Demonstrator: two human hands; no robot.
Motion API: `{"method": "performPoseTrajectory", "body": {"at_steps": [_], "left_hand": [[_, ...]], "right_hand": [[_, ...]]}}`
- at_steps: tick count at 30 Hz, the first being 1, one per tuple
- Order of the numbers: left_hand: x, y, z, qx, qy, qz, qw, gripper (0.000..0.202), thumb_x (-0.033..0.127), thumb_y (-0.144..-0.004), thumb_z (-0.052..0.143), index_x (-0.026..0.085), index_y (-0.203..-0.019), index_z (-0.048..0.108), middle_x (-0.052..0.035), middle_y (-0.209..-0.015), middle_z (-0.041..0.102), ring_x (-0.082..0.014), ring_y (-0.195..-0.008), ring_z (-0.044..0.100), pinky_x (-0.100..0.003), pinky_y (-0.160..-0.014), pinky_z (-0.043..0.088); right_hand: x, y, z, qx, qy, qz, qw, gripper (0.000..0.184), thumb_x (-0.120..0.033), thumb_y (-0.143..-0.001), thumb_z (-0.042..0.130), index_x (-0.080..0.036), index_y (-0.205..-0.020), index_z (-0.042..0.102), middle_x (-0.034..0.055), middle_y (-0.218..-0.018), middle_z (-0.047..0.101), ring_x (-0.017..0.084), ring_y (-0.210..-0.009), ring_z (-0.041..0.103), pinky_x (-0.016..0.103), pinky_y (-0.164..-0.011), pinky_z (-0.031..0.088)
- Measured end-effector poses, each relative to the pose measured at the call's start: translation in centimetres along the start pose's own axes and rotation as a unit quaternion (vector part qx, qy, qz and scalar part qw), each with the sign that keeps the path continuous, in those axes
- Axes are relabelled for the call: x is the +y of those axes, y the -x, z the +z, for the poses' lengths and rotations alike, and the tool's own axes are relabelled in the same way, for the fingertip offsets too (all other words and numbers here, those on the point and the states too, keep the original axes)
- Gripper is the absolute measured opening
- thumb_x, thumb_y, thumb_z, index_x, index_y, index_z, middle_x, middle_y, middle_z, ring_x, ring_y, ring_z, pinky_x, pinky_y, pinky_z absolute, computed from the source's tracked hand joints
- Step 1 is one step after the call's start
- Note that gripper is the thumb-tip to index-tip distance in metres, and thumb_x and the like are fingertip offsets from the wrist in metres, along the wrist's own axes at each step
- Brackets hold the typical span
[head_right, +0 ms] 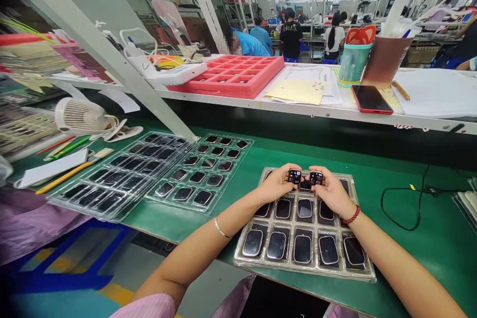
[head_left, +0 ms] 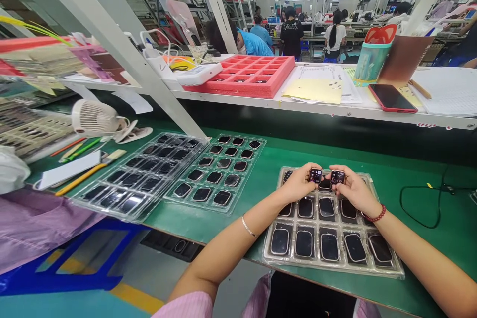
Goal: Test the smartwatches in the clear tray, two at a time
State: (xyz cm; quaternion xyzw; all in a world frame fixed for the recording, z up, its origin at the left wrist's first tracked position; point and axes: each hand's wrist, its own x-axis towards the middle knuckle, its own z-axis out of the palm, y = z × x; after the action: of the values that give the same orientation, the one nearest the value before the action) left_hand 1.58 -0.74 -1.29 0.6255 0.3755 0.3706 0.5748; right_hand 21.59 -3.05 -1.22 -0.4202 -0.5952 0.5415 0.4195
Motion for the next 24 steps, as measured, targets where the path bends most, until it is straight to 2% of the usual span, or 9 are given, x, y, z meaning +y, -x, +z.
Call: {"method": "performPoseTrajectory", "body": {"at_steps": [5,9,15,18,21,22,24], "left_hand": [[0.5,0.2,0.0,-0.005,-0.01,0.007,1.0,0.043,0.001,-0.068,0.055,0.015,-0.108,0.053,-0.007,-0.096,0.067,-0.0166,-0.087,0.064,-0.03,-0.08,0.048],[0.9,0.3,0.1,-0.014,0.005,0.009,1.0,0.043,0.002,-0.069,0.056,0.015,-0.11,0.053,-0.0069,-0.098,0.066,-0.0153,-0.084,0.064,-0.03,-0.08,0.049],[0.9,0.4,0.1,-0.027,0.046,-0.012,0.998,0.04,0.006,-0.075,0.051,0.015,-0.114,0.054,-0.0076,-0.104,0.064,-0.012,-0.076,0.065,-0.029,-0.079,0.05],[0.8,0.4,0.1,-0.025,0.037,-0.003,0.999,0.048,0.005,-0.072,0.055,0.015,-0.119,0.052,-0.0091,-0.106,0.063,-0.0142,-0.084,0.064,-0.03,-0.081,0.05],[0.9,0.5,0.1,-0.025,0.02,0.003,0.999,0.064,0.006,-0.07,0.06,0.017,-0.131,0.044,-0.0085,-0.101,0.065,-0.0167,-0.088,0.064,-0.029,-0.078,0.05],[0.9,0.5,0.0,-0.029,0.018,0.0,0.999,0.064,0.008,-0.072,0.06,0.017,-0.133,0.043,-0.0076,-0.097,0.065,-0.0161,-0.084,0.064,-0.028,-0.076,0.05],[1.0,0.5,0.0,-0.034,0.016,-0.015,0.999,0.051,0.016,-0.079,0.058,0.016,-0.129,0.049,-0.0066,-0.091,0.066,-0.0132,-0.072,0.063,-0.026,-0.069,0.049]], "right_hand": [[-0.1,0.0,-0.1,-0.007,0.009,0.003,1.0,0.042,-0.014,-0.074,0.055,-0.023,-0.114,0.051,0.0063,-0.106,0.065,0.015,-0.074,0.061,0.029,-0.064,0.051],[-0.3,0.1,-0.1,-0.006,0.023,-0.014,1.0,0.038,-0.016,-0.075,0.057,-0.022,-0.113,0.052,0.006,-0.102,0.065,0.018,-0.08,0.062,0.031,-0.066,0.051],[-0.3,0.2,-0.1,-0.008,0.058,-0.051,0.997,0.024,-0.022,-0.081,0.058,-0.021,-0.105,0.055,0.0044,-0.089,0.065,0.02,-0.087,0.062,0.035,-0.078,0.05],[-0.2,0.2,0.0,-0.008,0.055,-0.057,0.997,0.031,-0.019,-0.079,0.058,-0.022,-0.109,0.053,0.0049,-0.094,0.065,0.02,-0.092,0.062,0.035,-0.081,0.049],[-0.2,0.2,0.0,-0.007,0.038,-0.04,0.998,0.04,-0.017,-0.077,0.059,-0.022,-0.116,0.049,0.0056,-0.099,0.065,0.018,-0.084,0.063,0.032,-0.075,0.051],[-0.2,0.2,0.0,-0.011,0.033,-0.027,0.999,0.039,-0.019,-0.078,0.059,-0.022,-0.116,0.049,0.0058,-0.099,0.065,0.017,-0.076,0.063,0.031,-0.069,0.052],[-0.4,0.2,-0.1,-0.021,0.023,0.001,1.0,0.029,-0.026,-0.082,0.056,-0.021,-0.111,0.053,0.0063,-0.097,0.066,0.013,-0.059,0.06,0.028,-0.055,0.049]]}}
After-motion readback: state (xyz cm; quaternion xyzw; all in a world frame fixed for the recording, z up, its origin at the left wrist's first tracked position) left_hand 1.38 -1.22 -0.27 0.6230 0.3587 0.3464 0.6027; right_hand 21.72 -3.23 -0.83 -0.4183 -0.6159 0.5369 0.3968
